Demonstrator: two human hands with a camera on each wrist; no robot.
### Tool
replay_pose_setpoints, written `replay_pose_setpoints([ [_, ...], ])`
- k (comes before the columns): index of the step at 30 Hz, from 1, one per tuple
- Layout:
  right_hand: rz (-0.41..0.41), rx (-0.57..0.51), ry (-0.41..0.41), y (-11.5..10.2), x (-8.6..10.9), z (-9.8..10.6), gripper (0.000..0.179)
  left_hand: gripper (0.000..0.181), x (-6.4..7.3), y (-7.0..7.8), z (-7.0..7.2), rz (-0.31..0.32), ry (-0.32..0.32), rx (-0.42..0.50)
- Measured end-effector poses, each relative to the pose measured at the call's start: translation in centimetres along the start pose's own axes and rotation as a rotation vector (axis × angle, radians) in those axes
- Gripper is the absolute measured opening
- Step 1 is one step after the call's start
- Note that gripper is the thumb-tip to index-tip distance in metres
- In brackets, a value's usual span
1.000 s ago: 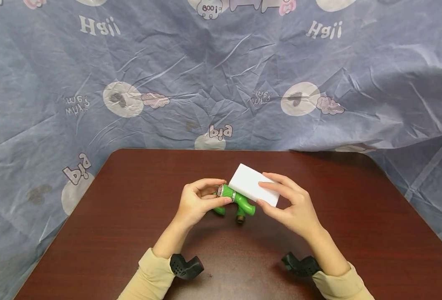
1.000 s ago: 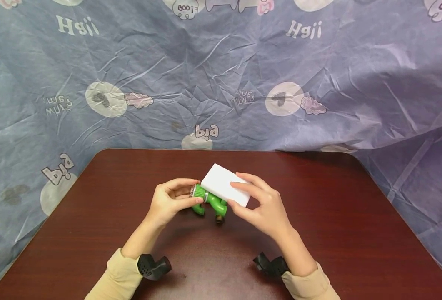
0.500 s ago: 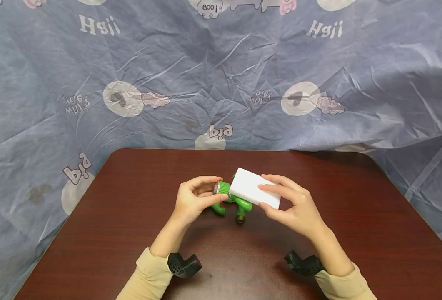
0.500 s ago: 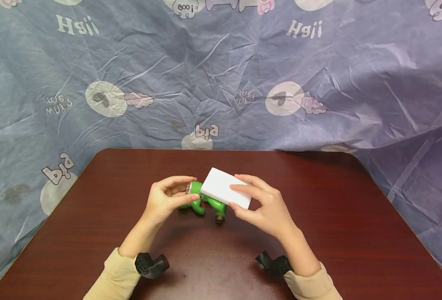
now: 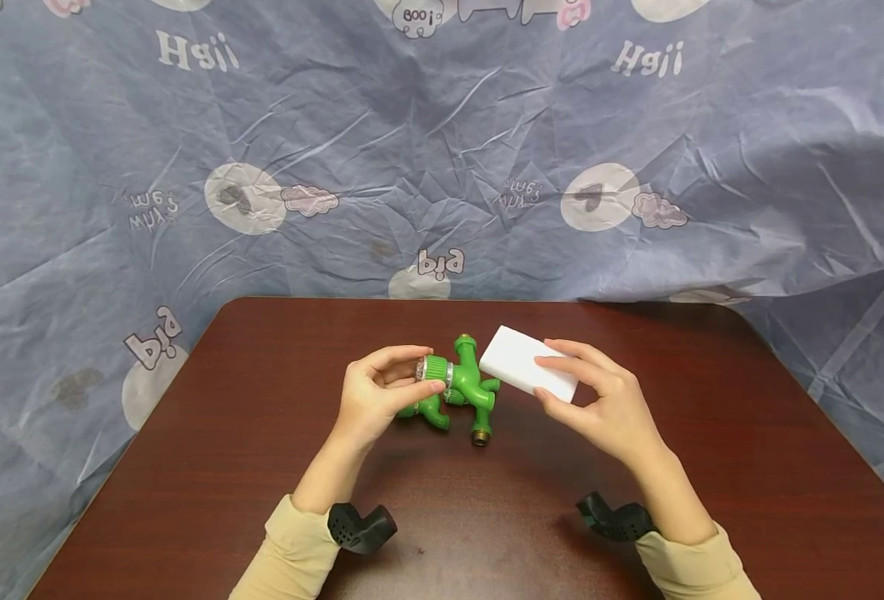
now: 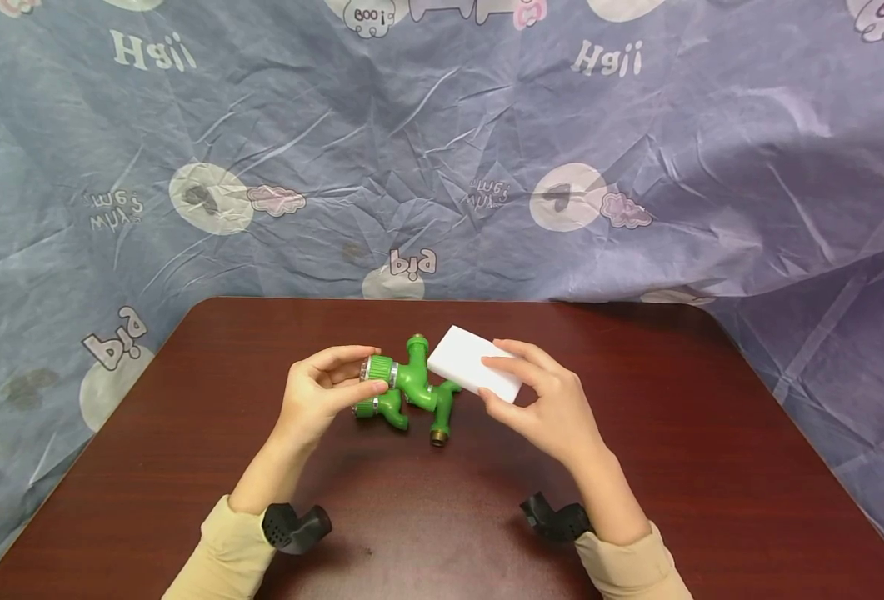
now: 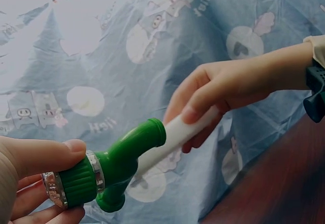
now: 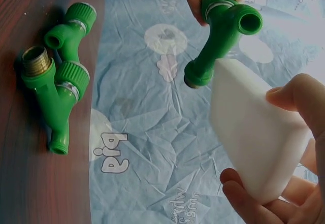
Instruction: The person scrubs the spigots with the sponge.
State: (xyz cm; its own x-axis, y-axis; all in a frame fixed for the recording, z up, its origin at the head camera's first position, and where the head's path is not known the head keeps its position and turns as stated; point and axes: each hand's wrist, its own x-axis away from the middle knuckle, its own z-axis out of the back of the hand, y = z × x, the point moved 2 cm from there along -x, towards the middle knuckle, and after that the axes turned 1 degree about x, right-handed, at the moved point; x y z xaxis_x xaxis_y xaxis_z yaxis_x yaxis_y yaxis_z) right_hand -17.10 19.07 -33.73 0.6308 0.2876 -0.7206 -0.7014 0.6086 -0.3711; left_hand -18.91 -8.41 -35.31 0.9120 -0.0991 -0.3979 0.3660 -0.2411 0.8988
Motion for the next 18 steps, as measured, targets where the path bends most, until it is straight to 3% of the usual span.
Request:
replay_pose_setpoints([
  [7, -0.022, -0.021, -0.029, -0.1, 0.1, -0.4, 0.034, 0.043, -0.1, 0.2, 0.1, -0.030, 0.015, 0.070],
  [15, 0.092, -0.180, 0.145, -4.1, -1.6, 0.8, 0.030, 0.044, 0.0, 0.2, 0.2, -0.030, -0.091, 0.169],
  [18, 0.093, -0.212, 0.175, -4.0, -1.6, 0.8, 0.030, 0.046, 0.1, 0.2, 0.2, -0.021, -0.136, 0.188],
])
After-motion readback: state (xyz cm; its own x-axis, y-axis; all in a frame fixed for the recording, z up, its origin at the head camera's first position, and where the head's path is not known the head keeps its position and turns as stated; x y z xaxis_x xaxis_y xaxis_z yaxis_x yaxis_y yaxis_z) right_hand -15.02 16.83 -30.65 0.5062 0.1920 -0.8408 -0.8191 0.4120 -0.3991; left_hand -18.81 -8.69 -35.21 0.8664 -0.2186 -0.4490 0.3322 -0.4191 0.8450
